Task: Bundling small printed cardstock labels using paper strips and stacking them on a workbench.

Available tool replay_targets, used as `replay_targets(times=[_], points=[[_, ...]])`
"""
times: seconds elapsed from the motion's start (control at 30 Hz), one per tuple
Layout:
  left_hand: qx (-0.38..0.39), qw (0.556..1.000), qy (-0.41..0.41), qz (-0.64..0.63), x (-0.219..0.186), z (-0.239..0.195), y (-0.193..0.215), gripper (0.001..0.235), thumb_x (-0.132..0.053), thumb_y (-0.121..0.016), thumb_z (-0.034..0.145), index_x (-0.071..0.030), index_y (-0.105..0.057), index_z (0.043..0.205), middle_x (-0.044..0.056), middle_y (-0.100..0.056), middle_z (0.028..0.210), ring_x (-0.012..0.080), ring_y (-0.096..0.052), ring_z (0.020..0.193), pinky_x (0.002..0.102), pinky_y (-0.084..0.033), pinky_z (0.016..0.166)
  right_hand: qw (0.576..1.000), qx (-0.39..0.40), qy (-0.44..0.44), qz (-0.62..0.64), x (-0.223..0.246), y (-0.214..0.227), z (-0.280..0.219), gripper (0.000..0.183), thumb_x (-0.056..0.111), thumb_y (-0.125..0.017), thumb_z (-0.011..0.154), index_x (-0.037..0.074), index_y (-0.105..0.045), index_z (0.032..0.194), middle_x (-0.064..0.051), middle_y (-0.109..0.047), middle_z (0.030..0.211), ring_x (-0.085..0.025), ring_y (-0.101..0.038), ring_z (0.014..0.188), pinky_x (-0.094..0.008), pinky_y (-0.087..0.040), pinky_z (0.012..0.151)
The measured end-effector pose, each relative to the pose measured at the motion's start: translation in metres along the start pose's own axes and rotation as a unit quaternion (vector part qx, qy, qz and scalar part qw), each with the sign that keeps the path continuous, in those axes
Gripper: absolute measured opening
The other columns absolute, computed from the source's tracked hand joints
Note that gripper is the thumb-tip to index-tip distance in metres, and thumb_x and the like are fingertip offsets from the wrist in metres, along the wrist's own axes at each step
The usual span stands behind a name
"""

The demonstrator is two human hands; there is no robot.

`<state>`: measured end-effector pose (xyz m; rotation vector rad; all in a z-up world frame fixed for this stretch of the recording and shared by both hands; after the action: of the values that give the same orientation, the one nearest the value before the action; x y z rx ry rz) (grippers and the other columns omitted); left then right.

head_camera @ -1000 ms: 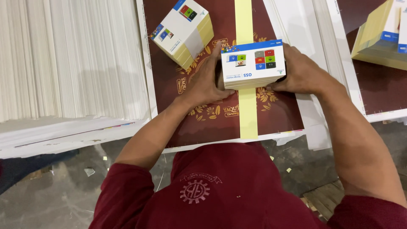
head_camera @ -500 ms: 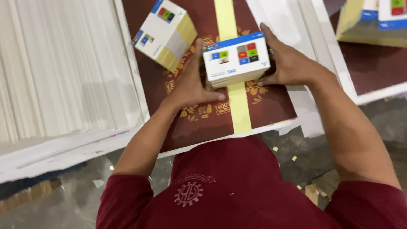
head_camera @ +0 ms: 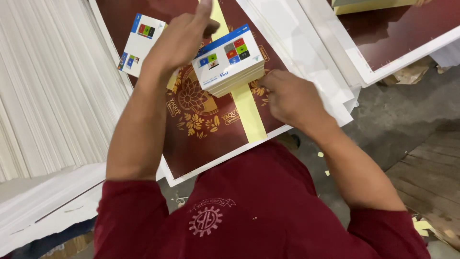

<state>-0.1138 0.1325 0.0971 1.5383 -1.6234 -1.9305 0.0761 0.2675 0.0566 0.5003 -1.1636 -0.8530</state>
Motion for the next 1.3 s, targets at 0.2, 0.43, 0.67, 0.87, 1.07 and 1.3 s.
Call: replay_targets(times=[0.2, 0.43, 0.67, 0.87, 1.07, 1.3], points=[[0.062, 0.996, 0.049, -0.041, 0.014, 0.019, -0.018, 0.102, -0.074, -0.009, 0.094, 0.001, -0.057, 0.143, 0.023, -0.061, 0.144, 0.0344, -0.062, 0.133, 0.044, -0.043, 0.116, 0.994, 0.058, -0.088, -0.021, -0.007, -0.004, 0.012, 0.022, 0.008, -0.062, 0.089, 0.01, -0.072, 0.109, -0.009, -0.074, 0.106, -0.031, -0.07, 0.097, -0.042, -0.057, 0.083], [-0.184, 0.82, 0.109, -0.531, 0.064, -0.06, -0.019, 0.095, -0.061, -0.027, 0.103, 0.011, 0.0, 0.159, 0.034, 0.0, 0.167, 0.0392, -0.007, 0.159, 0.05, -0.013, 0.128, 0.826, 0.07, -0.297, 0.473, -0.071, -0.014, 0.042, 0.057, 0.039, -0.039, 0.106, -0.002, -0.044, 0.145, -0.021, -0.049, 0.148, -0.03, -0.048, 0.139, -0.042, -0.039, 0.117], [-0.054, 0.688, 0.23, -0.686, 0.045, -0.069, -0.069, 0.091, -0.057, -0.022, 0.103, 0.013, 0.008, 0.153, 0.034, -0.02, 0.163, 0.0383, -0.022, 0.156, 0.056, -0.013, 0.125, 0.776, 0.288, -0.37, 0.422, -0.011, -0.056, 0.082, 0.082, 0.06, -0.012, 0.101, -0.001, -0.03, 0.153, -0.021, -0.04, 0.159, -0.03, -0.036, 0.146, -0.047, -0.027, 0.116], [-0.025, 0.694, 0.236, -0.68, 0.034, -0.062, -0.067, 0.076, -0.052, -0.018, 0.102, 0.003, -0.01, 0.155, 0.029, -0.04, 0.156, 0.0347, -0.038, 0.149, 0.055, -0.021, 0.123, 0.782, 0.302, -0.388, 0.383, -0.012, -0.066, 0.088, 0.071, 0.056, -0.016, 0.101, 0.01, -0.05, 0.142, -0.012, -0.061, 0.144, -0.024, -0.056, 0.128, -0.045, -0.043, 0.103], [-0.02, 0.72, 0.255, -0.645, 0.029, -0.062, -0.064, 0.064, -0.047, -0.018, 0.104, -0.002, -0.034, 0.146, 0.028, -0.051, 0.15, 0.0329, -0.047, 0.146, 0.056, -0.023, 0.121, 0.78, 0.297, -0.387, 0.392, -0.007, -0.066, 0.088, 0.069, 0.055, -0.016, 0.102, 0.008, -0.042, 0.146, -0.015, -0.057, 0.146, -0.024, -0.057, 0.134, -0.044, -0.047, 0.108], [-0.004, 0.715, 0.239, -0.657, 0.032, -0.059, -0.067, 0.064, -0.047, -0.018, 0.104, 0.0, -0.039, 0.141, 0.03, -0.054, 0.147, 0.0345, -0.049, 0.146, 0.057, -0.028, 0.12, 0.793, 0.314, -0.379, 0.359, -0.002, -0.064, 0.089, 0.073, 0.056, -0.013, 0.101, 0.008, -0.039, 0.15, -0.02, -0.053, 0.15, -0.029, -0.051, 0.142, -0.048, -0.041, 0.113]])
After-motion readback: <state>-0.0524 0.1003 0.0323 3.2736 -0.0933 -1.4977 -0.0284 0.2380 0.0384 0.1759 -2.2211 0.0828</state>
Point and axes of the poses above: each hand's wrist, its own z-axis towards the middle knuckle, its own y-axis out of the back of the hand, x = y × z, the point moved 10 cm from there along z, towards the middle knuckle
